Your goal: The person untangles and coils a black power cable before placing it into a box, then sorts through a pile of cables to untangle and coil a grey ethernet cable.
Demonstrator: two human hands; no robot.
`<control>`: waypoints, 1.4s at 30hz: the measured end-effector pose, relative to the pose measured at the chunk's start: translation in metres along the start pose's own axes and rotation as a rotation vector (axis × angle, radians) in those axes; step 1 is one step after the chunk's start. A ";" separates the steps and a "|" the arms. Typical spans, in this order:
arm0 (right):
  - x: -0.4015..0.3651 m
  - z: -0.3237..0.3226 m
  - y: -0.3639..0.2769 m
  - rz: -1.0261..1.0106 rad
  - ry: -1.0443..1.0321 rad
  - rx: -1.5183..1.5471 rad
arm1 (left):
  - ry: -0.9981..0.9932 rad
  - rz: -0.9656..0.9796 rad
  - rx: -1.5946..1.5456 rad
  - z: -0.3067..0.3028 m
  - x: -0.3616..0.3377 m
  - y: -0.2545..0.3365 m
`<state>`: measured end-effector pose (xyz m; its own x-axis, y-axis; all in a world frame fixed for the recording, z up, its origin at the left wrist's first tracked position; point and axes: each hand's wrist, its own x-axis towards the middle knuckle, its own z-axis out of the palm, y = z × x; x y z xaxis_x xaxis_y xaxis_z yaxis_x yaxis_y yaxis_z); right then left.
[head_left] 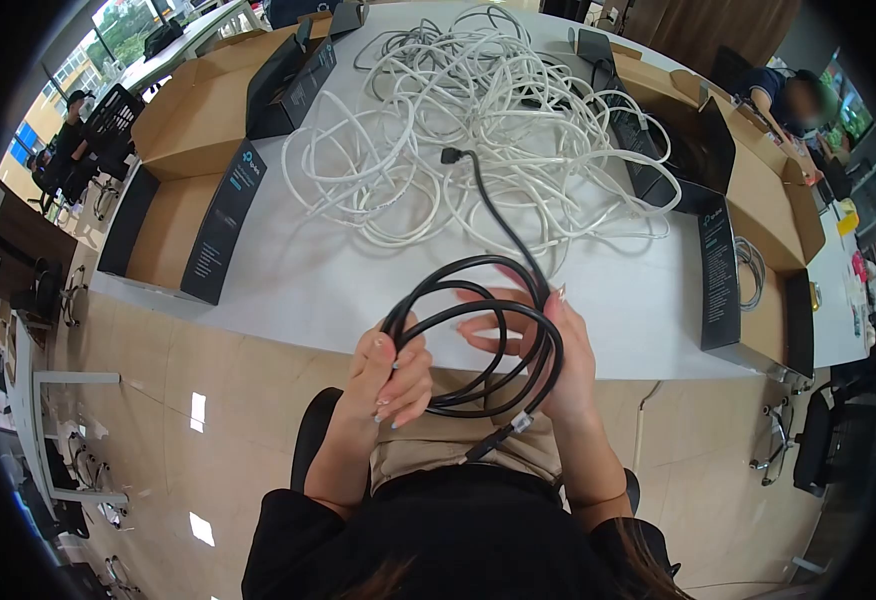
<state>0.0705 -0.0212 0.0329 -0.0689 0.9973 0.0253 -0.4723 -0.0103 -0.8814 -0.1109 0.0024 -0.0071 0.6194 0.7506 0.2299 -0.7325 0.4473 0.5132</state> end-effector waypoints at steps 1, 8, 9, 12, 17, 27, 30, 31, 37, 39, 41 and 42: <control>-0.001 -0.003 -0.002 -0.005 -0.035 -0.003 | 0.029 0.008 0.102 0.005 0.003 0.000; -0.011 -0.007 -0.005 -0.169 0.043 -0.221 | 0.160 -0.029 0.602 0.018 0.015 -0.002; -0.012 -0.008 -0.006 -0.182 0.063 -0.274 | 0.158 -0.019 0.660 0.019 0.015 -0.004; -0.014 -0.005 -0.011 -0.253 0.192 -0.380 | 0.129 -0.051 0.780 0.021 0.015 -0.003; -0.026 -0.016 -0.014 -0.311 0.171 -0.461 | -0.029 0.466 1.565 0.015 0.027 -0.001; -0.042 -0.013 -0.053 -0.383 -0.093 -0.866 | -0.246 0.640 2.005 0.054 0.045 0.028; -0.042 -0.015 -0.052 -0.520 -0.052 -0.889 | -0.251 0.619 1.801 0.040 0.046 0.015; -0.041 -0.015 -0.052 -0.569 -0.035 -0.902 | -0.237 0.557 1.744 0.032 0.043 0.011; -0.046 -0.022 -0.050 -0.657 0.287 -0.658 | -0.104 0.116 1.467 0.043 0.042 0.008; -0.037 -0.029 -0.045 -0.841 0.207 -0.723 | -0.295 0.491 1.309 0.038 0.056 -0.008; -0.032 -0.027 -0.036 -0.854 0.263 -0.626 | -0.233 0.410 0.960 0.037 0.052 -0.023; -0.029 -0.025 -0.031 -0.863 0.289 -0.577 | -0.179 0.329 0.715 0.041 0.046 -0.033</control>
<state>0.1091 -0.0484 0.0479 0.3349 0.6313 0.6995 0.2286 0.6657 -0.7103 -0.0465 0.0024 0.0200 0.4839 0.6736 0.5587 -0.5644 -0.2477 0.7874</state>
